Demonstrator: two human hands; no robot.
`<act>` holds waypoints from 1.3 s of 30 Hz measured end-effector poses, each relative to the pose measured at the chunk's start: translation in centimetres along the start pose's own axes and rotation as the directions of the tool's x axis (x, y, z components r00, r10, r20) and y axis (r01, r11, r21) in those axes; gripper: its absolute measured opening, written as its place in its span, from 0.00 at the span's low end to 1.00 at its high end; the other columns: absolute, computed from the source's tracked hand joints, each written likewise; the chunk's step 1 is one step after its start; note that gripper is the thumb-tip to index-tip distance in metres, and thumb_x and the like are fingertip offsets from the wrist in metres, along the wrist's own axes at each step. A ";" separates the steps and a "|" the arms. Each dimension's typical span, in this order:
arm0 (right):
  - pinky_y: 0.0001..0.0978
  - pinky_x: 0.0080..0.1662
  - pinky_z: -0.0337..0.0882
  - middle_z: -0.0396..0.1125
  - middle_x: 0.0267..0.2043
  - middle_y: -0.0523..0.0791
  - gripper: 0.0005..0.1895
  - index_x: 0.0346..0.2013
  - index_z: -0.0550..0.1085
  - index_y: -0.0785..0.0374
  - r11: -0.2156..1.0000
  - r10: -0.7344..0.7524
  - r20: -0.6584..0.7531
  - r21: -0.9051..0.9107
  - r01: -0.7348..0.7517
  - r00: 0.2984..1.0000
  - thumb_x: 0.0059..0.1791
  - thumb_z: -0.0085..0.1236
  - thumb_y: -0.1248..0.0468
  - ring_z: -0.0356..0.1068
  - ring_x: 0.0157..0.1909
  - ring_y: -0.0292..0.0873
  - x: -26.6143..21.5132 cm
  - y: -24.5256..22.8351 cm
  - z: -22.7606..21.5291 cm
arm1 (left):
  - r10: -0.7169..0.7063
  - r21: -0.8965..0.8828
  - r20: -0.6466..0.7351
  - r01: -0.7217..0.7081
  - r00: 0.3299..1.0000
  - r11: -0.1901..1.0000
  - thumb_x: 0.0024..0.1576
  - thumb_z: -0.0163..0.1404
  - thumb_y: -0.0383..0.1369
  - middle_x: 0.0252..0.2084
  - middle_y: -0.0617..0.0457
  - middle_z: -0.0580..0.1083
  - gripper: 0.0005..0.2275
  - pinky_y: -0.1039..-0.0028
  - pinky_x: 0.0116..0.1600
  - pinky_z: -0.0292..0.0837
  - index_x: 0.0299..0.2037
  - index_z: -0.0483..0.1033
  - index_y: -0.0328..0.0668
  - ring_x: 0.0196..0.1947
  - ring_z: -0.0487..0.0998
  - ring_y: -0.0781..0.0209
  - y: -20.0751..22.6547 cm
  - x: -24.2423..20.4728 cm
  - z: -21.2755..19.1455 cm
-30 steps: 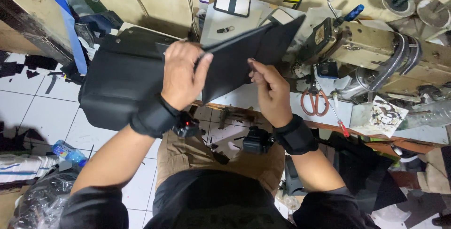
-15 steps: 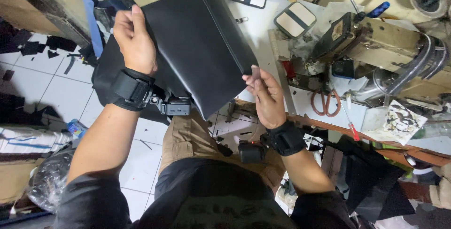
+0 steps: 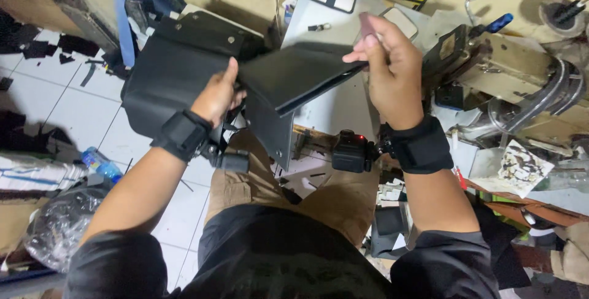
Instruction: The person cleans and finishes the edges and surface of a leather bag using a cloth and cleaning solution.
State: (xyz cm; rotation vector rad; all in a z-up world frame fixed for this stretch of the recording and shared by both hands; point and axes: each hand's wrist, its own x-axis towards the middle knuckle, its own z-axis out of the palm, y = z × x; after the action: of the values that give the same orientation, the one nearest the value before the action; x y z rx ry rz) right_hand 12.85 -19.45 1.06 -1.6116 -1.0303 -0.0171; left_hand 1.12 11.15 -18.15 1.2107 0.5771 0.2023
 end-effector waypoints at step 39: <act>0.35 0.46 0.73 0.70 0.43 0.45 0.15 0.58 0.76 0.59 0.748 -0.332 0.086 -0.582 0.318 0.939 0.56 0.54 0.69 0.72 0.44 0.44 -0.6 -2.0 6.7 | 0.816 0.534 0.441 -0.840 0.372 0.095 0.50 0.66 0.25 0.54 0.46 0.72 0.08 0.62 0.59 0.68 0.36 0.80 0.34 0.55 0.70 0.45 13.5 -10.1 7.3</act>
State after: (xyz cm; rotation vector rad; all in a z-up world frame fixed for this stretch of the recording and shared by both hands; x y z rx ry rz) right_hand 7.94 -14.60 0.05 -1.9489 -1.3659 -0.6569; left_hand -1.46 5.42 -0.92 2.2498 -0.2465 1.0431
